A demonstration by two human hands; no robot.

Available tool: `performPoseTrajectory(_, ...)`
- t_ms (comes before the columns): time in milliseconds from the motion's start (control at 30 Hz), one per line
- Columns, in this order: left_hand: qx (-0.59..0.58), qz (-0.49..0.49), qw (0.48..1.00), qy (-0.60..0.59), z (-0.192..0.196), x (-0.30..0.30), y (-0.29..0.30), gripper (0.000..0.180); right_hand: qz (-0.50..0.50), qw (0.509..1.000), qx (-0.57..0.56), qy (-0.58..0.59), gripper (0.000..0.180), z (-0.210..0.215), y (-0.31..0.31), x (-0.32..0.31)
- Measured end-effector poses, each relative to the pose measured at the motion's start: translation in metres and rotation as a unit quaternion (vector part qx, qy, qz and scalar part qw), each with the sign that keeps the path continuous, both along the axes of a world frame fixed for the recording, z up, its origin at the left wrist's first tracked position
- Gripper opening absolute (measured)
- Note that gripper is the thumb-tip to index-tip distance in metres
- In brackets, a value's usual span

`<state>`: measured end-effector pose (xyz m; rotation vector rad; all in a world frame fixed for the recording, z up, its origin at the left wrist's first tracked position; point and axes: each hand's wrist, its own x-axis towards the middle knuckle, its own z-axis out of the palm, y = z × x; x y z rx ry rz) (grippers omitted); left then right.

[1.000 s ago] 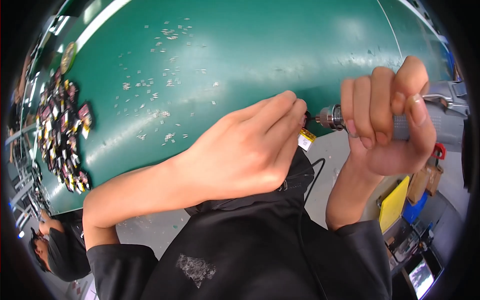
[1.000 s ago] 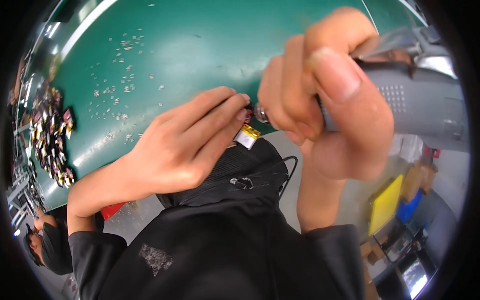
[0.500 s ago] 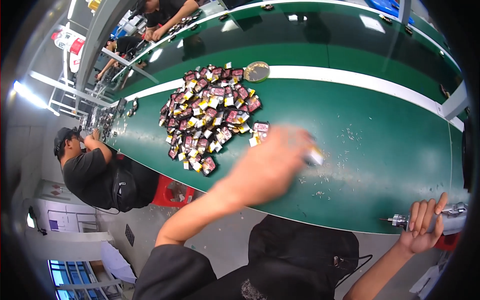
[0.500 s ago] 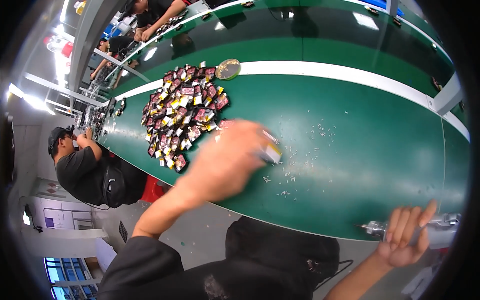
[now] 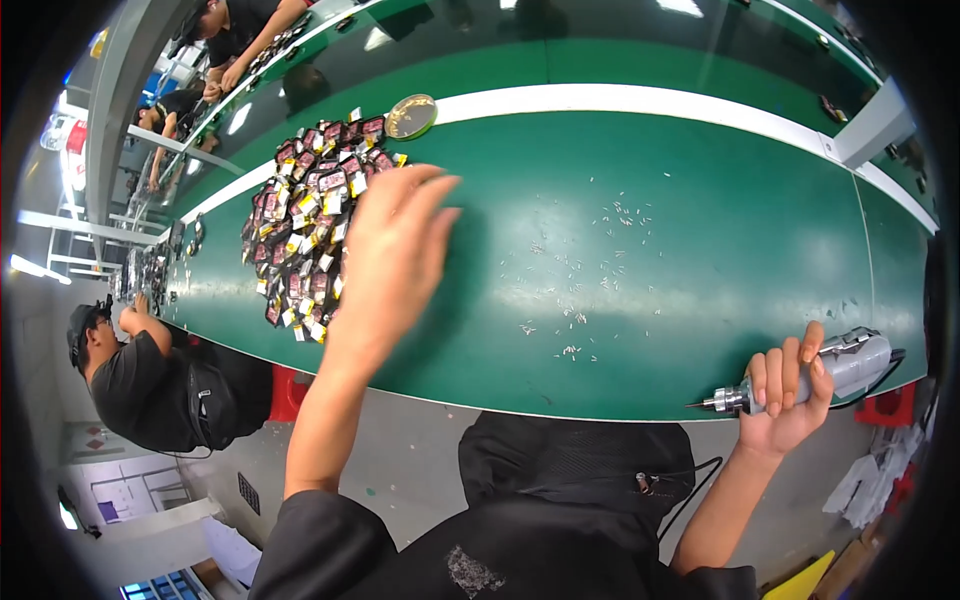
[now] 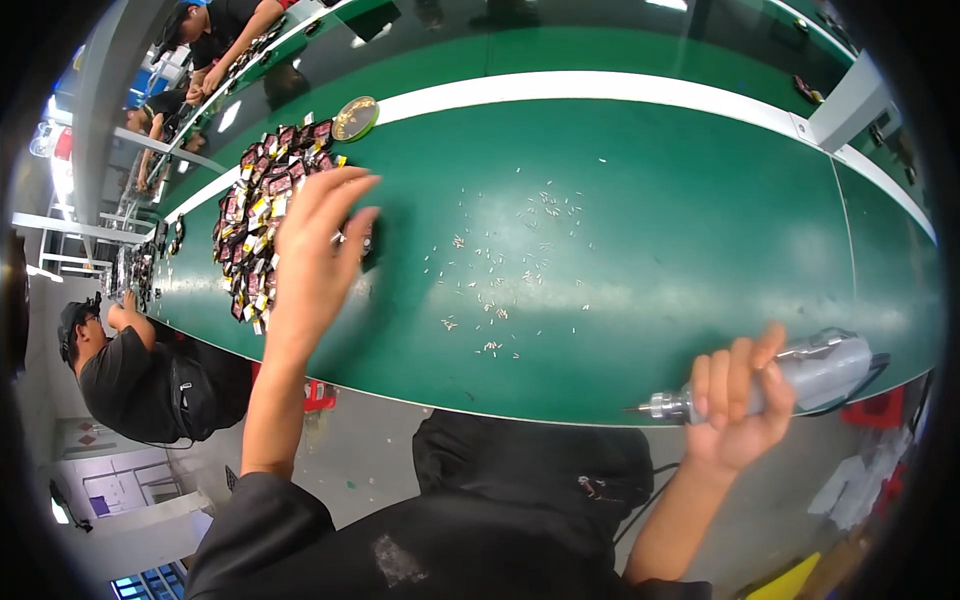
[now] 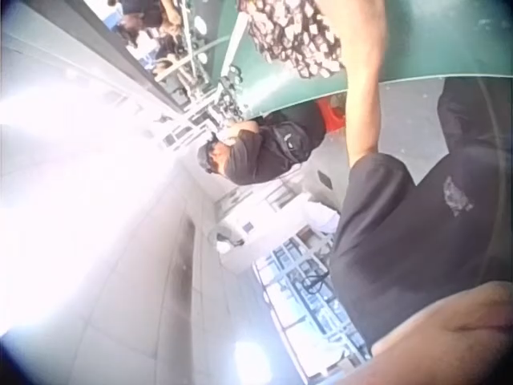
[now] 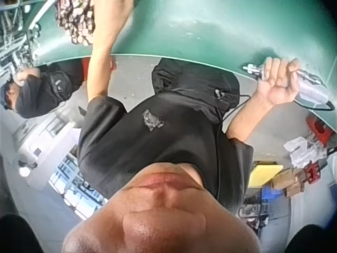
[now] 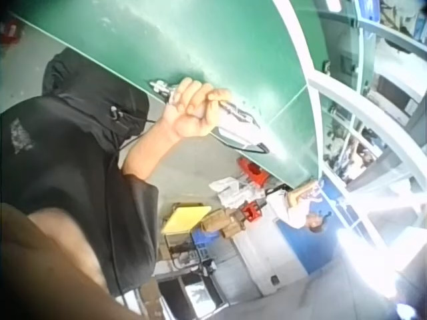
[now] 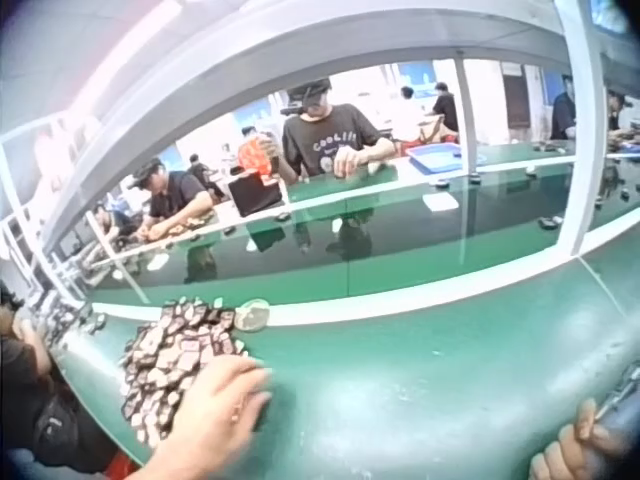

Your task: The recorder uses an electric screwdriver to assemble small electronic modules on a production line workbench.

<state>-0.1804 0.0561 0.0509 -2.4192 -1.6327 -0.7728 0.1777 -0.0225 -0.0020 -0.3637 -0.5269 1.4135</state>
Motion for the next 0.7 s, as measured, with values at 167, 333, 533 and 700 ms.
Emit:
performPoseTrajectory(167, -0.034, -0.092, 0.995, 0.016, -0.021, 0.045, 0.026, 0.019, 0.0, 1.0, -0.002, 0.011, 0.008, 0.0, -0.003, 0.003)
performPoseTrajectory(333, -0.018, -0.117, 0.988, 0.097, -0.025, 0.049, 0.037, 0.01, -0.01, 0.999, 0.0, 0.044, 0.008, 0.0, -0.002, 0.002)
performPoseTrajectory(533, -0.008, -0.134, 0.99, 0.046, -0.025, 0.052, 0.041, 0.013, -0.001, 0.998, 0.009, 0.062, 0.009, -0.002, -0.003, 0.005)
performPoseTrajectory(700, -0.032, -0.07, 0.997, -0.004, -0.018, 0.05, 0.008, 0.011, -0.002, 0.998, 0.01, 0.062, 0.009, 0.0, -0.004, 0.003)
